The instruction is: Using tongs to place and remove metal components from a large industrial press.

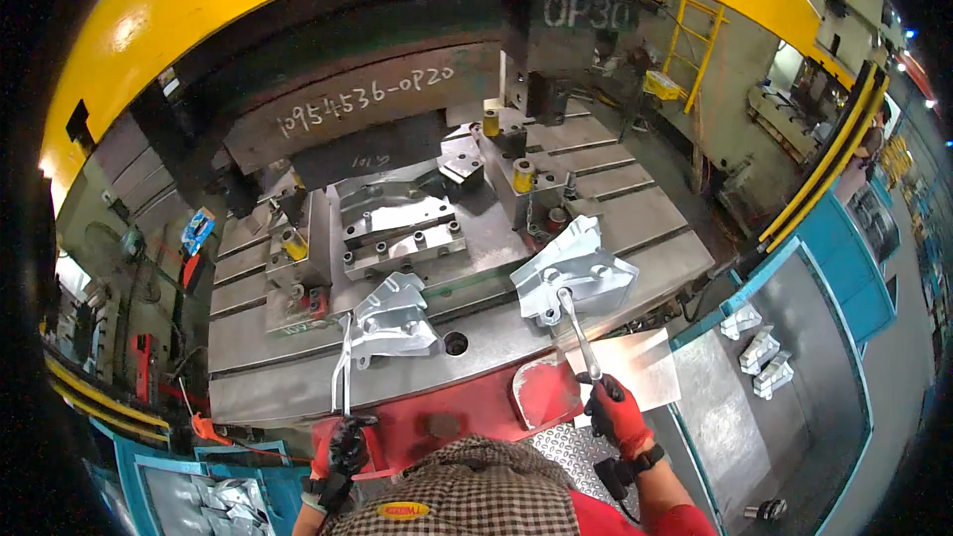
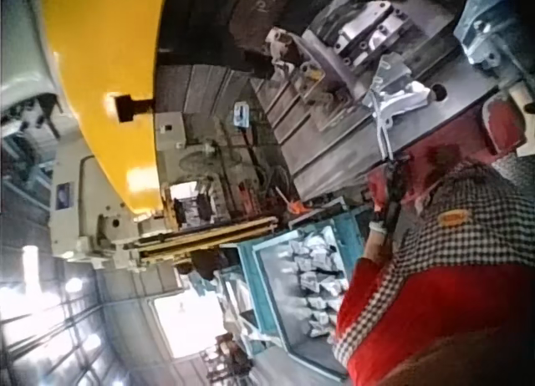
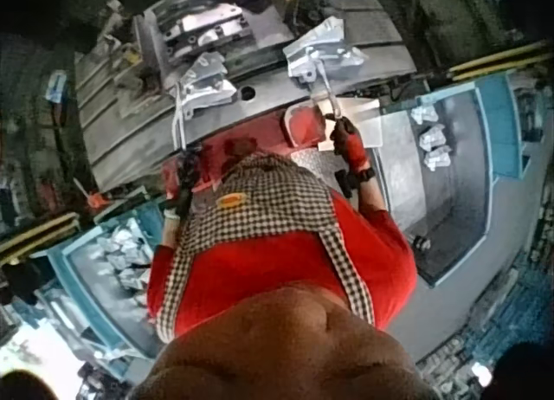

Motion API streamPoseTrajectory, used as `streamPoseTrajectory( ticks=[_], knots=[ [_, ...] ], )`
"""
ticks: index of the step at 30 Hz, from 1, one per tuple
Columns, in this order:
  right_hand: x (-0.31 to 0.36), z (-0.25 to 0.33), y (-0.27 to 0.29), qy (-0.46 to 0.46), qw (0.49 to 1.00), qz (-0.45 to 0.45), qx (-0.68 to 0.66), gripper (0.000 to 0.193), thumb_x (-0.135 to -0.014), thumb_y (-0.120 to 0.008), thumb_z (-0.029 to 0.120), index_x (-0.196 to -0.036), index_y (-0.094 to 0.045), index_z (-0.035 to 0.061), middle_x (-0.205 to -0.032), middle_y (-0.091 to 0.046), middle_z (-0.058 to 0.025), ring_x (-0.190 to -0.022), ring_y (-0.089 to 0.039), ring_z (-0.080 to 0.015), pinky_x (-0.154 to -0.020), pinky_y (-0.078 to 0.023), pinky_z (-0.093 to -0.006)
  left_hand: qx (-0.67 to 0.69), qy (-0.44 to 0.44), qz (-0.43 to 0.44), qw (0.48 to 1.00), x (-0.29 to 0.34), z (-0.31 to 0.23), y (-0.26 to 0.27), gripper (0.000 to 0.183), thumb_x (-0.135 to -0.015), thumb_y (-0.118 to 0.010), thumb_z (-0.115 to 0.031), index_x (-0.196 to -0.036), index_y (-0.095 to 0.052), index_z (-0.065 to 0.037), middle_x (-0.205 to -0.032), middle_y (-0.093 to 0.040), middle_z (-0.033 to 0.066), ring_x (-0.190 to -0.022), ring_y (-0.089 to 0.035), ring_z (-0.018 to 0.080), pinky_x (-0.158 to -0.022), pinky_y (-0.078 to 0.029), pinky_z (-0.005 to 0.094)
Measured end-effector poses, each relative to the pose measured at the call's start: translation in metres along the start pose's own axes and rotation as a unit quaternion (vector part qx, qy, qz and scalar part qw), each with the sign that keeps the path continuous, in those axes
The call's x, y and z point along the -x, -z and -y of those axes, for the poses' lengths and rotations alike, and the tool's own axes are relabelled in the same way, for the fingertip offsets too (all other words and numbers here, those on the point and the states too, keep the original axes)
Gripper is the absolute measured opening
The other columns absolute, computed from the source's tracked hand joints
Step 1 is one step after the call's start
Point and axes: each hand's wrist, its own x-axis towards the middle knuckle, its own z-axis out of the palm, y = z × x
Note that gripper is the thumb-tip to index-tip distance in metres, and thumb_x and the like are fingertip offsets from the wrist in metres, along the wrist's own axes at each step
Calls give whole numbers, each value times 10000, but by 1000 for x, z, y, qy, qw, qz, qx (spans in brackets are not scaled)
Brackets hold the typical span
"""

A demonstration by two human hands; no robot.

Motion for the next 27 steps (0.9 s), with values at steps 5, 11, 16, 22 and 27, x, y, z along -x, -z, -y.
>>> streamPoseTrajectory(
  ticks=[5, 11, 16, 22, 27],
  knots=[
    [-19, 16, -29, 38, 999, 26, -6, 294, -929, -468, 251, -1148, -545, 71, -663, -514, -3, -494, -456, -71, -406, -386, -218, 104, 15, -10, 994, 13, 17, 14, 505, -956, -361, -374, -1292, -381, 2, -493, -326, -60, -349, -318, 82, -307, -251, 230],
    [-99, 21, -92, 31, 985, 149, -83, 237, -906, -509, 367, -900, -470, 133, -658, -479, 0, -482, -445, -96, -411, -374, -228, 11, -17, -65, 998, 14, 31, 21, 513, -953, -383, -377, -1319, -375, -17, -501, -332, -59, -371, -328, 77, -339, -248, 232],
    [-176, 34, -188, 37, 969, 224, -98, 240, -914, -498, 365, -924, -484, 125, -684, -509, -5, -511, -474, -95, -444, -385, -247, 16, -28, -31, 999, 19, 33, 24, 458, -945, -428, -359, -1273, -448, -39, -519, -362, -69, -399, -340, 63, -357, -253, 236],
    [-269, 21, -236, 103, 959, 254, -73, 237, -912, -496, 353, -982, -542, 131, -740, -549, -7, -569, -498, -72, -488, -416, -249, -243, -203, -151, 936, 19, 22, -10, 385, -939, -458, -341, -1197, -521, -62, -558, -419, -62, -434, -372, 59, -399, -289, 221],
    [-268, 44, -244, -17, 953, 288, -98, 247, -889, -525, 342, -971, -569, 113, -746, -566, 4, -616, -524, -112, -528, -419, -273, -81, -83, -81, 990, 24, 30, 10, 400, -940, -448, -356, -1203, -529, -65, -571, -412, -60, -448, -379, 67, -424, -327, 227]
  ],
)
